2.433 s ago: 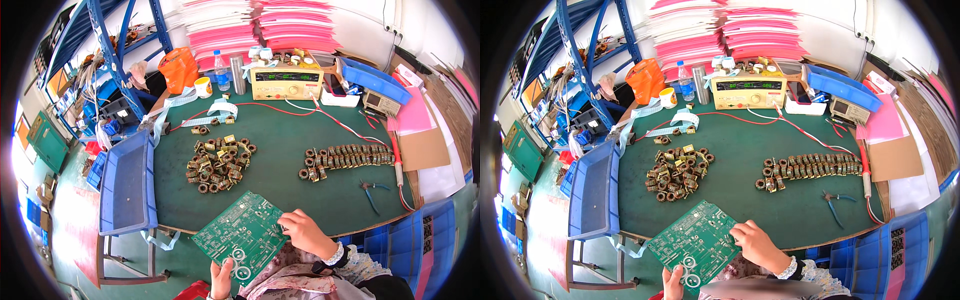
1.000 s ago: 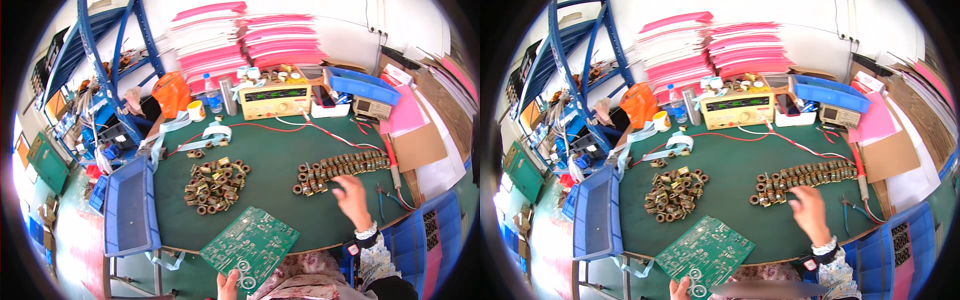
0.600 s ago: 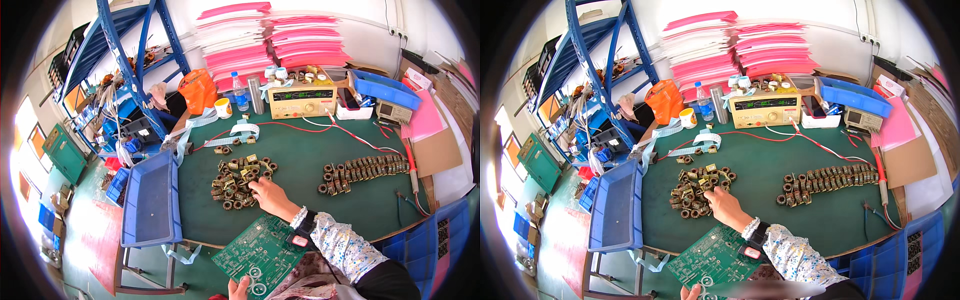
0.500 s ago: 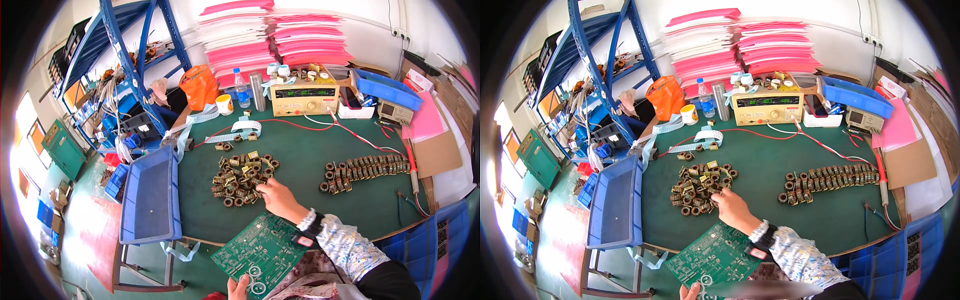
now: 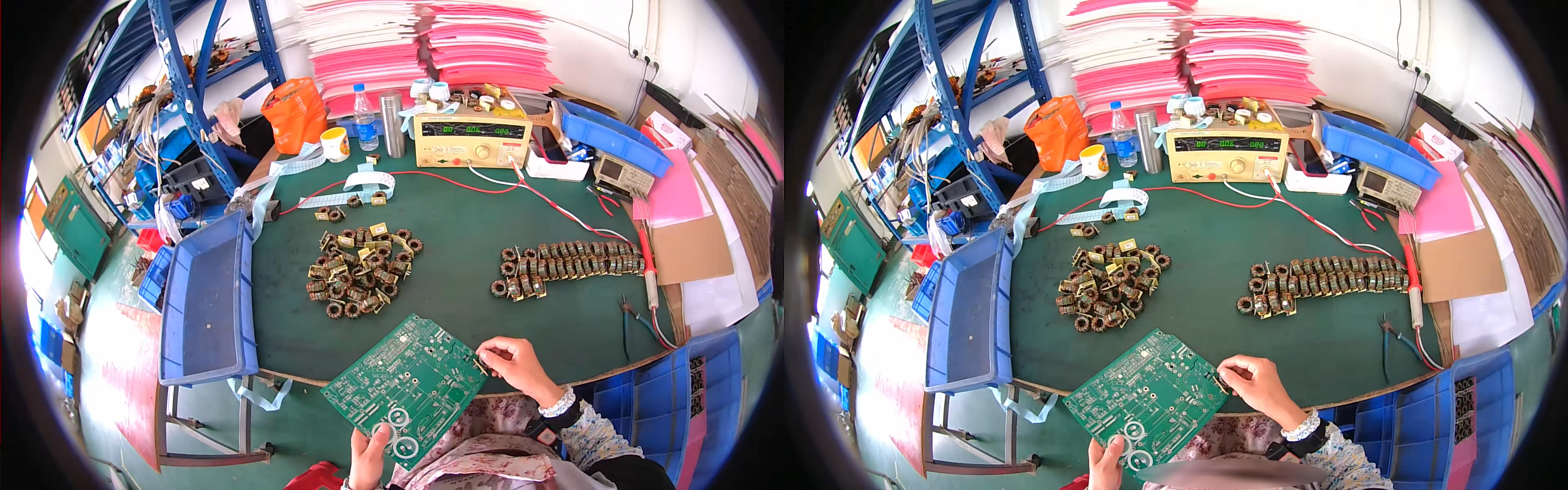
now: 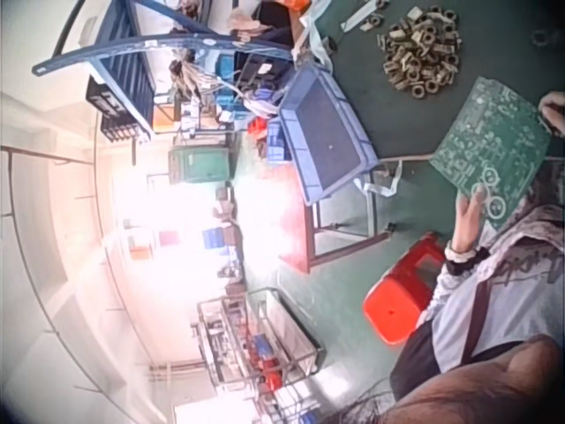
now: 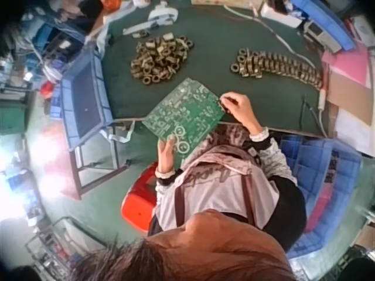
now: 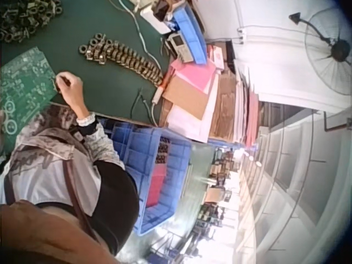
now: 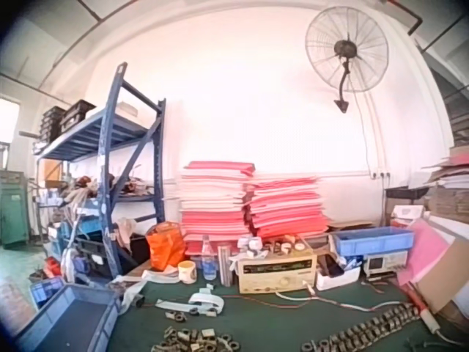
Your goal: Manually sorting electronic components and placing them onto a circuit board.
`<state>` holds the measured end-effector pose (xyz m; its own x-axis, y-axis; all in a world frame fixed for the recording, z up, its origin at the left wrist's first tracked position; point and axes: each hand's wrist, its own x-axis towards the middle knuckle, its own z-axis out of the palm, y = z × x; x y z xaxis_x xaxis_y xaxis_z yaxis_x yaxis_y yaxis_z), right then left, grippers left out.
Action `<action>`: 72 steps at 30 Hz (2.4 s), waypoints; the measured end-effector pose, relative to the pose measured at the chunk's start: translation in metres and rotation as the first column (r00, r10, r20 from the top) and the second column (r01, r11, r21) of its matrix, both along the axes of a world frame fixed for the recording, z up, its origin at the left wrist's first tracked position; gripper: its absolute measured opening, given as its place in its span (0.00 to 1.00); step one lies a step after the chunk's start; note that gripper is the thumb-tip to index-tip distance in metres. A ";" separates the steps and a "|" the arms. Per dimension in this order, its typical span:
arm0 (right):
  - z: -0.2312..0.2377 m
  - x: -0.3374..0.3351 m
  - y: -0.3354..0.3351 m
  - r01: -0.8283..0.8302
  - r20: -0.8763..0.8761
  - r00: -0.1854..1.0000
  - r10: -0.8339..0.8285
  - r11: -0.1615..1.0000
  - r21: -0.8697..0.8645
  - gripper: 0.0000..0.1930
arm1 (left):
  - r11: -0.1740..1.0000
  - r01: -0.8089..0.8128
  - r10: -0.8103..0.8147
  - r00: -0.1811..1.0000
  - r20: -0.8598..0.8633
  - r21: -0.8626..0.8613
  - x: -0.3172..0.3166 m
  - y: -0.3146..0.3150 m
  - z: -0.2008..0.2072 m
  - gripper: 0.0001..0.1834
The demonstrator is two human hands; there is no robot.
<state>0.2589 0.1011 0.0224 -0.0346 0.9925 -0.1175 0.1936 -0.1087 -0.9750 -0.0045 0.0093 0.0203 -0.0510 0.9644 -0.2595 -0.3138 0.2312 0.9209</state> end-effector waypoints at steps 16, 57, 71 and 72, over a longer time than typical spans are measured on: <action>0.002 -0.029 -0.010 0.003 0.433 0.858 -0.277 0.846 0.534 0.03 | 1.000 -0.009 0.009 1.000 0.015 0.028 0.003 -0.005 0.000 0.18; 0.006 -0.089 0.140 -0.498 0.655 0.754 -0.054 0.602 0.624 0.23 | 1.000 0.010 -0.011 0.999 -0.036 -0.008 -0.001 -0.007 0.001 0.14; 0.015 -0.018 0.049 -0.220 -0.027 0.973 0.229 0.958 0.184 0.09 | 0.999 -0.040 0.041 0.999 0.017 -0.020 -0.011 -0.004 -0.004 0.15; 0.009 -0.007 0.037 -0.238 -0.085 0.965 0.247 0.965 0.110 0.09 | 0.999 -0.035 0.035 0.999 0.015 -0.022 -0.010 -0.003 -0.004 0.15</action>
